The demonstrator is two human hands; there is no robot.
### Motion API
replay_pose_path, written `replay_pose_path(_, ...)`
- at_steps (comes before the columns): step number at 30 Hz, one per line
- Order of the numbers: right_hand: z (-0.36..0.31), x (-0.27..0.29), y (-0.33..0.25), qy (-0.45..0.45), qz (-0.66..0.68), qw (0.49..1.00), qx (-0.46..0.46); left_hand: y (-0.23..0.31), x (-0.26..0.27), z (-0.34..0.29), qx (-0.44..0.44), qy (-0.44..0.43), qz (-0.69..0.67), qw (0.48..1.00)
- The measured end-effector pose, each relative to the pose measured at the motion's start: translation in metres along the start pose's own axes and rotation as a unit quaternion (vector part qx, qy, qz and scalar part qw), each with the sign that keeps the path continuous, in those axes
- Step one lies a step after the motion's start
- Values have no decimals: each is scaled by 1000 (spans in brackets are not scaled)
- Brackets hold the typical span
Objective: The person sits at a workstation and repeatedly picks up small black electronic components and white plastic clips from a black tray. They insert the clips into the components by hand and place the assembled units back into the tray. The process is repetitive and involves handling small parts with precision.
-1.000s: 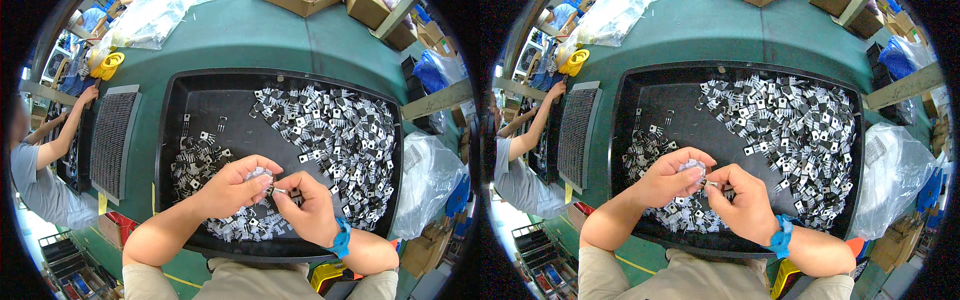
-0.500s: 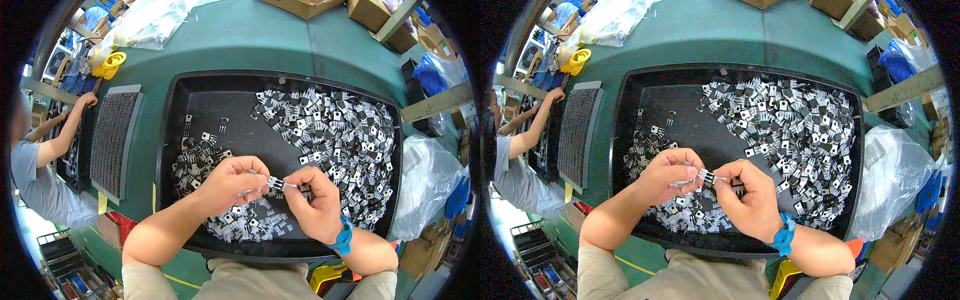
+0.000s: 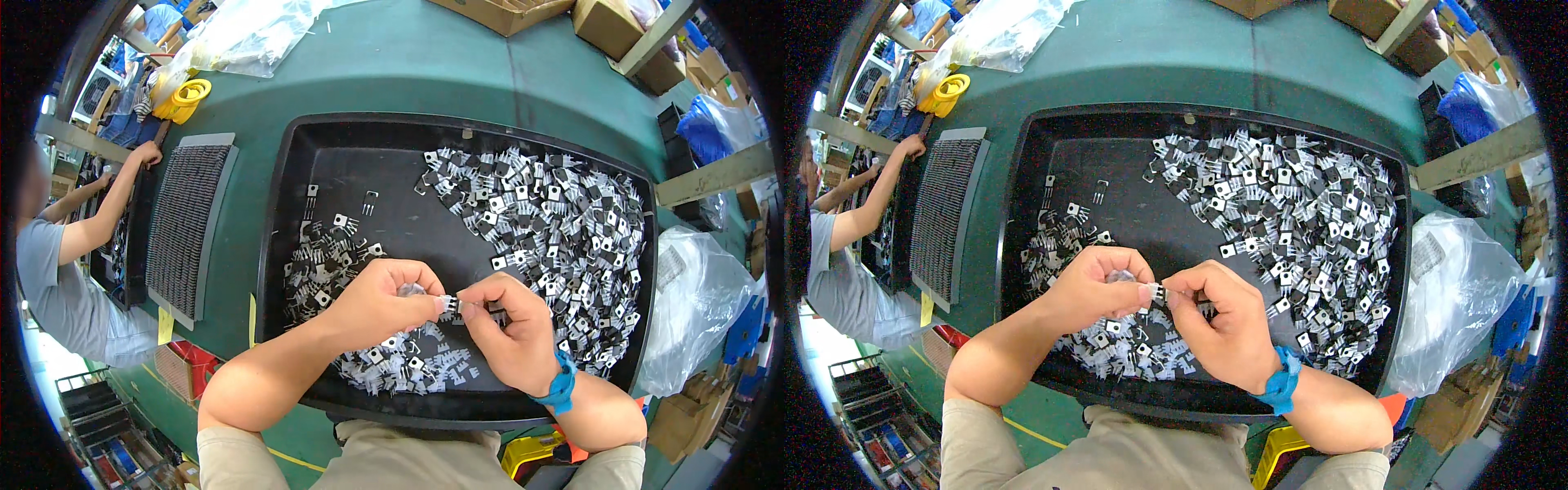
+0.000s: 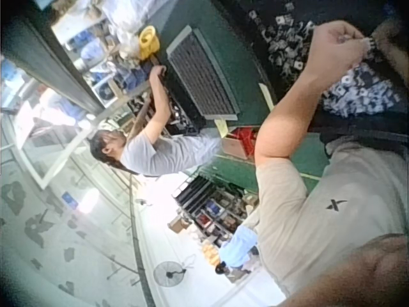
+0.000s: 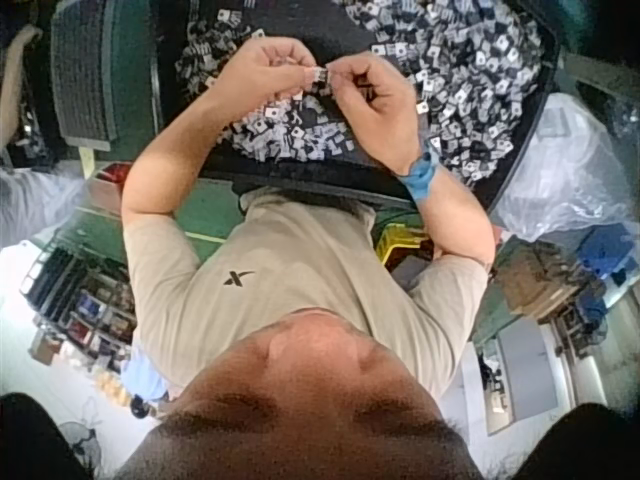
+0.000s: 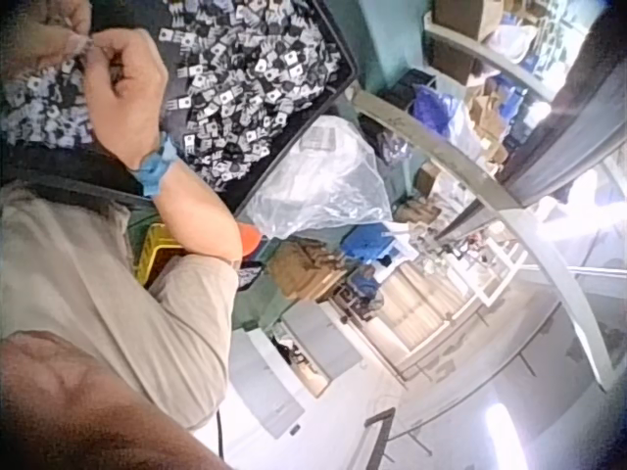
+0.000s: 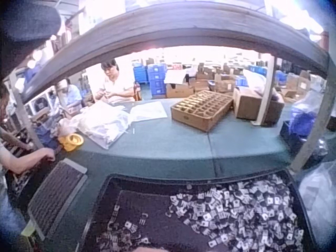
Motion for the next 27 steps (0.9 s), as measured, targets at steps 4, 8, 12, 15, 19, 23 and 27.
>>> replay_pose_path(4, -1, -5, 3, -6, 0, 1000, -3, -4, 4, 1, 6, 7, 40, 999)
replay_pose_path(8, -2, -9, 7, -31, -6, 999, -33, -2, 0, 1, 4, -5, 51, 999)
replay_pose_path(12, -1, -7, 9, -16, -7, 999, -30, -3, 2, 0, 20, 5, 16, 1000)
replay_pose_path(15, -2, -10, 10, -32, 8, 998, -57, -3, 3, 0, 8, 5, 45, 999)
replay_pose_path(19, -2, -14, 14, -44, 46, 995, -70, -3, 3, 2, -11, 0, 85, 996)
replay_pose_path(23, -10, -21, 48, -75, 287, 921, -253, 2, 3, 0, 27, 12, -22, 999)
replay_pose_path(27, -4, -23, 51, -67, 356, 897, -253, 2, 13, 3, 2, -8, -181, 984)
Point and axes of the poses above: each hand's wrist, its own z-axis towards the middle knuckle, its own x-axis out of the back of the hand, y = z × x, the point moved 9 cm from there along z, towards the middle knuckle, and after that the axes turned 12 degrees about -z, right-handed, at the moved point
